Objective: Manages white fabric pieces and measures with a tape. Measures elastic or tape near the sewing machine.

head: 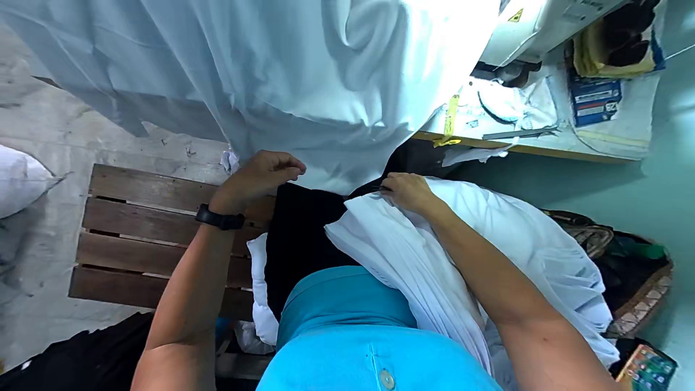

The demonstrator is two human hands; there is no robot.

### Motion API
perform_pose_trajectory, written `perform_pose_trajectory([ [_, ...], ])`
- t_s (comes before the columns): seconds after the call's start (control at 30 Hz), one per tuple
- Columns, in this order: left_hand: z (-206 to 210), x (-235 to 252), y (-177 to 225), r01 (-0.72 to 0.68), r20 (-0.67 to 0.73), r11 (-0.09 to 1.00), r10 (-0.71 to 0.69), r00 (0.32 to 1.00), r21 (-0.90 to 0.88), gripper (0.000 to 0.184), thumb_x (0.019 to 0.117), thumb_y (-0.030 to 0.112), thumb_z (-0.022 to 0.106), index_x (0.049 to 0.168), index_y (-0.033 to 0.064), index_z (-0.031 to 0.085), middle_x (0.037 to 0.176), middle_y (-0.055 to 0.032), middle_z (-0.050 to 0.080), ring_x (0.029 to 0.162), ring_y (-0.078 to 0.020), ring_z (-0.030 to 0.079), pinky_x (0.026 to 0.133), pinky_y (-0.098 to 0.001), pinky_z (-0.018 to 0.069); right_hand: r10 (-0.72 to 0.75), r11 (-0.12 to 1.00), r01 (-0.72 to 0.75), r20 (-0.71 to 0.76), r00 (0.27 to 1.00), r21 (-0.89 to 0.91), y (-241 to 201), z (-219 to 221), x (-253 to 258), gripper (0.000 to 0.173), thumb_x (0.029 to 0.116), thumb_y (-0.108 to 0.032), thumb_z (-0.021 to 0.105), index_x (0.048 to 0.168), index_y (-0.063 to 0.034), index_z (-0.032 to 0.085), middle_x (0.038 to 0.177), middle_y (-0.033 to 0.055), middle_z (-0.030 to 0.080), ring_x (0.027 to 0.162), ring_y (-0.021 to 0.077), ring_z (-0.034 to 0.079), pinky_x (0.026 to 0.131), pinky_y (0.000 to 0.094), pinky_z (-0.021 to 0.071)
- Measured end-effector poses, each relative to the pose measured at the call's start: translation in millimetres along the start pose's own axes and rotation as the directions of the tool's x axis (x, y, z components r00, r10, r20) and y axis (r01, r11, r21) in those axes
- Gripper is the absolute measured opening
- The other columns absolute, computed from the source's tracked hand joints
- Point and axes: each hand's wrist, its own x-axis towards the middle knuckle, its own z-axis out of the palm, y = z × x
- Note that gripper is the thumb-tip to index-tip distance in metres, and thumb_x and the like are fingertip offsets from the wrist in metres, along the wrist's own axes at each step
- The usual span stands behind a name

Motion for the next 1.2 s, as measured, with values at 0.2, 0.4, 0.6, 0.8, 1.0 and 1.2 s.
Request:
perform_pose_trajectory([
  [0.2,31.8,-10.7,25.8,-0.133,-0.021,0.984,0.132,0.991,-0.122,0.018,0.0993,0.005,0.056,0.110,-0.0036,0.068,0.099,-0.0057,0.070,0.085,-0.0041,0.065,0.080,-0.0233,0.0554,-0.196,0.871,0.294,-0.271,0.942,0.393,-47.6,-23.0,-3.4,0.020,0.1024,-0.004,0.056,0.100,0.0123,0.066,0.085,0.0207,0.066,0.078,0.0272,0.062,0.076,0.0446,0.0509],
  [0.4,116.2,19.4,17.5,-0.258,0.186,0.957,0.280,0.942,-0.134,0.054,0.0913,0.015,0.074,0.141,-0.0003,0.057,0.132,-0.0166,0.065,0.116,-0.0217,0.065,0.100,-0.0404,0.0529,-0.072,0.776,0.385,-0.537,0.840,0.499,-39.0,-65.8,-35.7,0.017,0.1018,-0.007,0.056,0.101,0.0055,0.067,0.082,0.0011,0.063,0.069,-0.0038,0.054,0.066,0.0143,0.0463],
  [0.6,120.6,-13.1,-0.8,-0.584,0.384,0.811,0.552,0.740,-0.038,0.013,0.0912,0.006,0.064,0.088,0.0014,0.075,0.089,-0.0130,0.069,0.088,-0.0274,0.066,0.083,-0.0484,0.0496,0.149,0.840,-0.097,-0.054,0.987,0.535,6.8,-54.5,-101.8,0.026,0.1065,-0.014,0.052,0.099,0.0047,0.069,0.072,0.0046,0.064,0.054,0.0049,0.046,0.053,0.0247,0.0401],
  [0.8,94.9,-35.8,-9.4,-0.350,0.499,0.934,0.337,0.798,-0.072,0.018,0.0949,0.001,0.059,0.104,-0.0059,0.073,0.103,-0.0187,0.072,0.100,-0.0276,0.068,0.091,-0.0433,0.0526,0.013,0.516,-0.152,0.169,0.986,0.843,-36.9,-15.5,-115.3,0.025,0.0960,-0.011,0.060,0.118,0.0000,0.063,0.081,-0.0100,0.064,0.065,-0.0082,0.055,0.061,0.0114,0.0475],
  [1.0,75.6,-14.0,0.8,-0.185,-0.077,0.983,0.186,0.980,0.017,0.016,0.0979,-0.004,0.055,0.109,-0.0015,0.067,0.103,-0.0128,0.068,0.082,-0.0156,0.064,0.074,-0.0317,0.0545,-0.328,0.787,0.284,-0.019,0.945,0.548,-67.1,1.8,-117.2,0.043,0.0949,-0.020,0.067,0.131,0.0024,0.067,0.113,0.0208,0.074,0.103,0.0310,0.071,0.090,0.0519,0.0534],
  [1.2,97.4,3.8,-20.3,-0.017,0.368,1.000,0.023,0.930,-0.020,0.075,0.0812,0.019,0.086,0.145,-0.0004,0.050,0.132,-0.0218,0.063,0.121,-0.0329,0.062,0.103,-0.0523,0.0495,-0.027,0.958,0.037,-0.041,0.999,0.286,-86.9,-2.5,-137.5,0.093,0.0769,-0.051,0.082,0.151,-0.0033,0.049,0.119,0.0228,0.067,0.097,0.0386,0.068,0.075,0.0569,0.0536],
])
